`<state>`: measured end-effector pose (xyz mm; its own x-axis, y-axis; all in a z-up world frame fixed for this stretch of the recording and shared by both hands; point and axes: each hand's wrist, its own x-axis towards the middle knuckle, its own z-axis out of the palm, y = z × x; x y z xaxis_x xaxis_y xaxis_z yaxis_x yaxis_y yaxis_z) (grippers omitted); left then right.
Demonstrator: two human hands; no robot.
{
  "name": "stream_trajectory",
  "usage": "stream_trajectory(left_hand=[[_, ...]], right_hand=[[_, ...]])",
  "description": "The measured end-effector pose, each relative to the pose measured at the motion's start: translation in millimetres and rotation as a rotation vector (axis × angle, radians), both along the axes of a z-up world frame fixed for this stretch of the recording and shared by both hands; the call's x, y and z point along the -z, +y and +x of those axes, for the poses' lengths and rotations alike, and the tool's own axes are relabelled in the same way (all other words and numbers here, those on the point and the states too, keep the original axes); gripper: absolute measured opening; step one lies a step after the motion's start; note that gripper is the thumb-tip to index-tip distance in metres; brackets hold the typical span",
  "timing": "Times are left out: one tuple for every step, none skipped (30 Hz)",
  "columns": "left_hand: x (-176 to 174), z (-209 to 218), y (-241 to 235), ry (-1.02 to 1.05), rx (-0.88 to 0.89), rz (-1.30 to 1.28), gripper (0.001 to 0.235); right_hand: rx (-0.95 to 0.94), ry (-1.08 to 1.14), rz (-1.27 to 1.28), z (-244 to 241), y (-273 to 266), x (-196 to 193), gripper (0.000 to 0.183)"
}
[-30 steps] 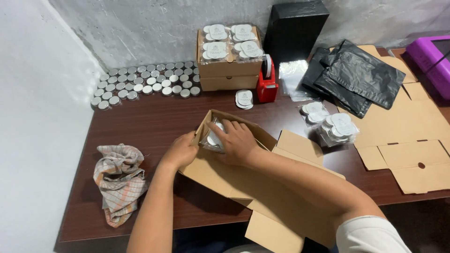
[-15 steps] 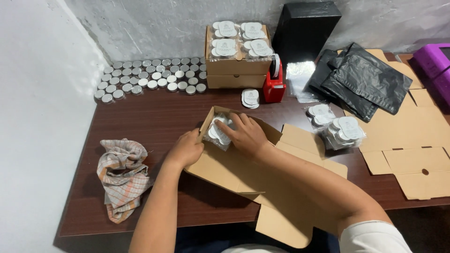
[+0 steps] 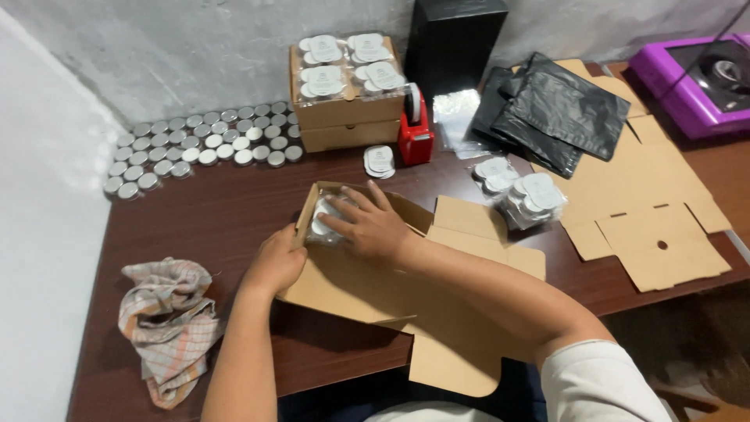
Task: Assembling a cardboard box, filling it with packaged items, and wrapping it in a plastic shipping bag.
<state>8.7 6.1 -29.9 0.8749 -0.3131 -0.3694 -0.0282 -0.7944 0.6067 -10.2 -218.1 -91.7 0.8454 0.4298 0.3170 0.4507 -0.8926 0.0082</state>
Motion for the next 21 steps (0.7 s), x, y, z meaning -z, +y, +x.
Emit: stream_trajectory(left_hand=[[-1, 1, 0, 0.021, -0.020, 0.008, 0.065], [-4, 0, -2, 0.017, -0.004, 0.007, 0.065], [-7, -1, -4, 0.017, -0.007, 0.017, 0.064], [-9, -3, -2, 0.023, -0.018, 0.027, 0.064], [-10, -3, -3, 0.024, -0.010, 0.026, 0.064], [-10, -4, -3, 0.020, -0.014, 0.029, 0.063], [-11, -5, -2, 0.015, -0.017, 0.032, 0.062], [-8, -3, -2, 0.017, -0.015, 0.031, 0.062], [-5, -2, -1, 0.019, -0.019, 0.028, 0.062], [-3, -1, -1, 0.018, -0.024, 0.024, 0.062], [-6, -2, -1, 0.018, -0.024, 0.021, 0.062], [-9, -3, -2, 0.021, -0.025, 0.027, 0.063], [-12, -5, -4, 0.024, -0.026, 0.034, 0.063], [-7, -4, -3, 0.025, -0.022, 0.032, 0.063], [-2, -3, -2, 0.020, -0.033, 0.022, 0.063], [1, -1, 0, 0.011, -0.044, 0.014, 0.062], [-6, -2, -4, 0.009, -0.040, 0.014, 0.062], [-11, -5, -6, 0.024, -0.055, 0.026, 0.064], [-16, -8, -8, 0.039, -0.069, 0.037, 0.065], [-17, -9, -8, 0.040, -0.070, 0.039, 0.065], [-18, -10, -8, 0.045, -0.072, 0.042, 0.065]], right_hand=[[0.018, 0.005, -0.036, -6, 2, -2, 0.075], [0.034, 0.002, -0.036, -14, -4, -18, 0.075], [0.007, 0.043, 0.054, -23, -9, -34, 0.081], [-0.028, 0.089, 0.144, -32, -12, -49, 0.088], [-0.020, 0.090, 0.143, -38, -36, -59, 0.088], [-0.001, -0.024, 0.178, -43, -58, -69, 0.085], [0.017, -0.137, 0.213, -49, -80, -80, 0.081], [0.019, -0.135, 0.212, -56, -109, -80, 0.081], [0.230, -0.179, 0.185, -64, -138, -81, 0.083], [0.438, -0.227, 0.157, -71, -168, -83, 0.085], [0.438, -0.228, 0.154, -78, -178, -90, 0.085], [0.728, 0.028, 0.138, -86, -189, -98, 0.101], [1.013, 0.289, 0.119, -94, -200, -106, 0.116], [1.017, 0.289, 0.117, -98, -201, -104, 0.116], [1.057, 0.441, 0.159, -101, -202, -103, 0.117], [1.092, 0.592, 0.206, -103, -203, -103, 0.118], [1.096, 0.590, 0.208, -101, -212, -91, 0.118], [1.127, 0.560, 0.236, -97, -220, -77, 0.115], [1.157, 0.531, 0.263, -94, -228, -63, 0.114], [1.157, 0.533, 0.264, -94, -231, -61, 0.114], [1.159, 0.500, 0.268, -94, -233, -58, 0.108]])
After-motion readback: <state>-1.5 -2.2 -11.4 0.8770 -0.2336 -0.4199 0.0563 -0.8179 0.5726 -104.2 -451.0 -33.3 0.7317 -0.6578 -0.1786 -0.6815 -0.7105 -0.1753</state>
